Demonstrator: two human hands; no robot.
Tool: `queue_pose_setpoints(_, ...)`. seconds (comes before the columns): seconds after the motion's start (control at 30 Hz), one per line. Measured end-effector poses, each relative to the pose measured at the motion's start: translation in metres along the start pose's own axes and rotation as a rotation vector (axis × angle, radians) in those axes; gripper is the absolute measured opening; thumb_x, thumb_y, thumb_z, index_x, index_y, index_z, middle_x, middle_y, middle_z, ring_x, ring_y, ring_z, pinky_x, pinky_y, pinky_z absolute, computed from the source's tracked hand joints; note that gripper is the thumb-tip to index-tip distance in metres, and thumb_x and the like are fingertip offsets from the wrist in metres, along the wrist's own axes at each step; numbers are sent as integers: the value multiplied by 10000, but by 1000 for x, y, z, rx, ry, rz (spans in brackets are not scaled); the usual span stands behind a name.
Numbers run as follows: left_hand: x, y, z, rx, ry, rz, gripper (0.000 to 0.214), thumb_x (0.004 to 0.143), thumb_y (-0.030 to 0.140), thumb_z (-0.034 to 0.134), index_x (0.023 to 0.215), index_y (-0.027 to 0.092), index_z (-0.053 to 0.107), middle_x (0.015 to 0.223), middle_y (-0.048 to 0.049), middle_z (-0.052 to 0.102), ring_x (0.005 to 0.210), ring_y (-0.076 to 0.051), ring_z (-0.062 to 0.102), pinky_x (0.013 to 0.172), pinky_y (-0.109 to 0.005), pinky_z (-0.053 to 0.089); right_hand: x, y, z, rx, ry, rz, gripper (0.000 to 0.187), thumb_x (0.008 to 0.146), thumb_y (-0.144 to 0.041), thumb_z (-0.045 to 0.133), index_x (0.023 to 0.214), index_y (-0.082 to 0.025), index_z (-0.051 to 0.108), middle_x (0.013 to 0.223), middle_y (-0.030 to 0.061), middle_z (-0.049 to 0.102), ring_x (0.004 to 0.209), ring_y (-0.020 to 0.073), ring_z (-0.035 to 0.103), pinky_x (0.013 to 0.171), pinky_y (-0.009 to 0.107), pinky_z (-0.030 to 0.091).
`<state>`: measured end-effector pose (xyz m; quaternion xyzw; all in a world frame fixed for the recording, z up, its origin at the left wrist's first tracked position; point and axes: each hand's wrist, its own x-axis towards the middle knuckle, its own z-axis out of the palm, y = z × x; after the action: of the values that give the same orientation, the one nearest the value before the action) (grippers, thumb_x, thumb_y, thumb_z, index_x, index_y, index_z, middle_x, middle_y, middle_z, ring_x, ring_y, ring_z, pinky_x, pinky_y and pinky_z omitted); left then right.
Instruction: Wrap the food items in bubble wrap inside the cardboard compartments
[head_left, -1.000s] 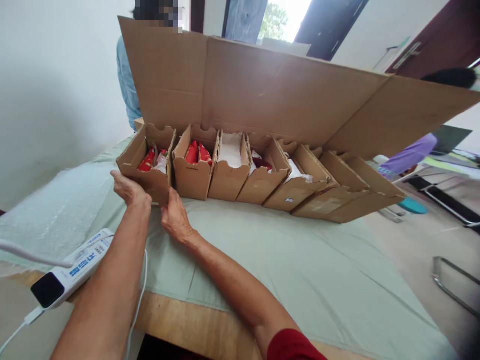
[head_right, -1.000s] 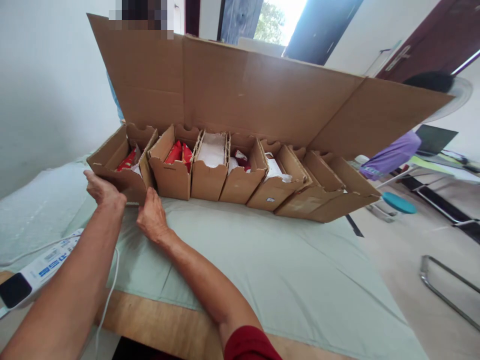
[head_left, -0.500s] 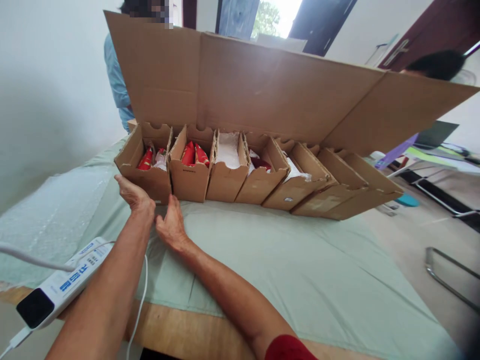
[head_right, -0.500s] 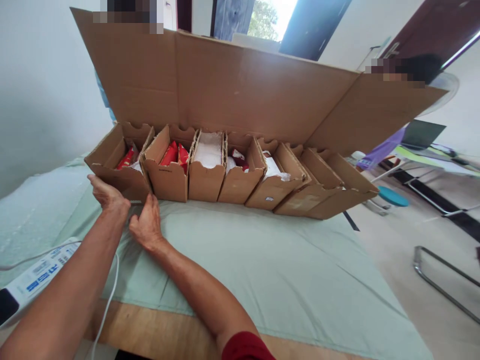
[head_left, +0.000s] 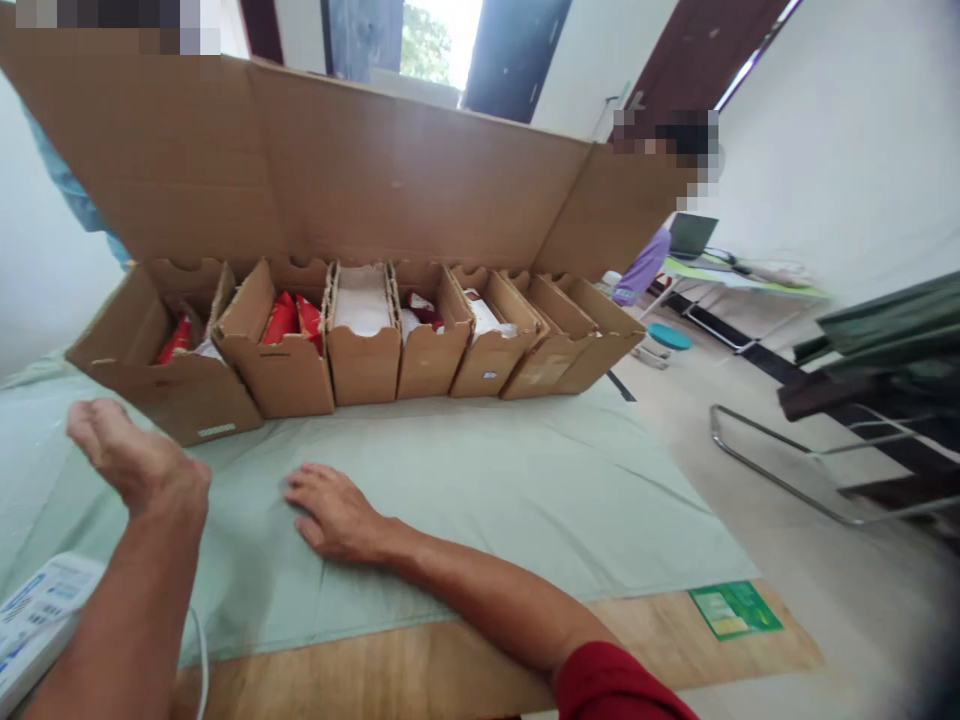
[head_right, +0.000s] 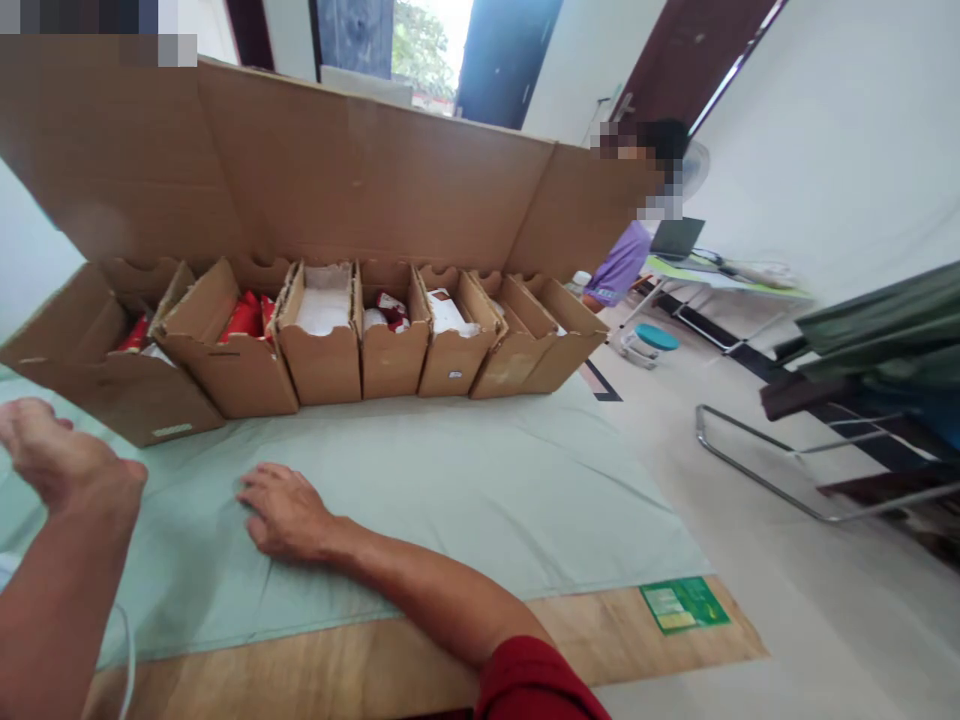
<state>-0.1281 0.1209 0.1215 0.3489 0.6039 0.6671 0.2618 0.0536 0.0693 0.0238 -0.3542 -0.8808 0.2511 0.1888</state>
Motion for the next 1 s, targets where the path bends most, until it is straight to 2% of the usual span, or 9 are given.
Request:
queue_pose_setpoints(0.03,-21,0,6,-13,131,18,369,957,405,258,1294,292,355,1449,48,457,1582,-320,125,1273,-602,87,-18,1,-2,-72,-31,-43,380,953,-241,629,1326,-169,641,1536,109,568,1494,245,437,1240,433,355)
queue_pose_setpoints(0.1,-71,-4,23,-33,182,36,576,847,404,543,1377,241,392,1524,-24,428,1535,-298,286,1302,-492,145,-54,2,-5,-175,-58,-110,377,972,-332,620,1334,-227,636,1535,71,574,1479,245,451,1239,450,348)
queue_pose_setpoints(0.27,-203,-22,76,97,-410,61,594,931,402,602,1491,290,439,1657,-105,354,1560,-313,287,1294,-552,176,-133,9,-19,-165,-1,-140,233,959,-258,561,1106,-236,740,1184,70,772,1237,245,633,1130,404,467)
queue_pose_setpoints(0.37,-245,-33,99,216,-587,154,519,949,381,563,1456,291,495,1653,-130,347,1545,-346,309,1259,-626,231,-174,13,-61,8,38,-93,296,914,-145,558,1090,-258,767,1084,51,794,1117,221,699,1062,363,519)
queue_pose_setpoints(0.5,-252,-47,125,278,-667,241,468,950,359,550,1410,278,559,1625,-153,394,1497,-363,391,1187,-647,356,-222,26,-167,118,120,117,250,971,-222,551,1040,-262,788,916,19,818,835,165,769,802,274,599)
queue_pose_setpoints(0.6,-246,-60,140,329,-645,327,384,939,331,550,1299,247,657,1557,-176,475,1470,-377,422,1162,-657,383,-236,49,-266,-102,423,366,250,976,-301,551,1033,-236,786,993,55,820,896,199,769,826,334,592)
queue_pose_setpoints(0.7,-244,-77,144,397,-622,469,324,926,287,552,1195,206,713,1507,-199,522,1462,-393,422,1163,-677,368,-218,85,-357,-457,671,561,299,993,-280,521,1072,-168,786,1036,97,802,901,213,740,847,346,539)
queue_pose_setpoints(0.83,-245,-98,140,444,-620,595,269,891,215,583,1109,250,737,1459,-148,585,1457,-368,444,1164,-641,398,-172,137,-430,-579,214,919,319,1000,-232,531,912,-88,802,901,112,785,824,192,709,752,295,470)
queue_pose_setpoints(1.0,-241,-110,139,468,-587,679,267,902,182,548,1085,216,739,1386,-149,636,1380,-348,517,1090,-600,483,-146,175,-461,-465,-69,1014,298,982,-306,641,832,-116,814,799,77,779,724,148,713,716,241,497)
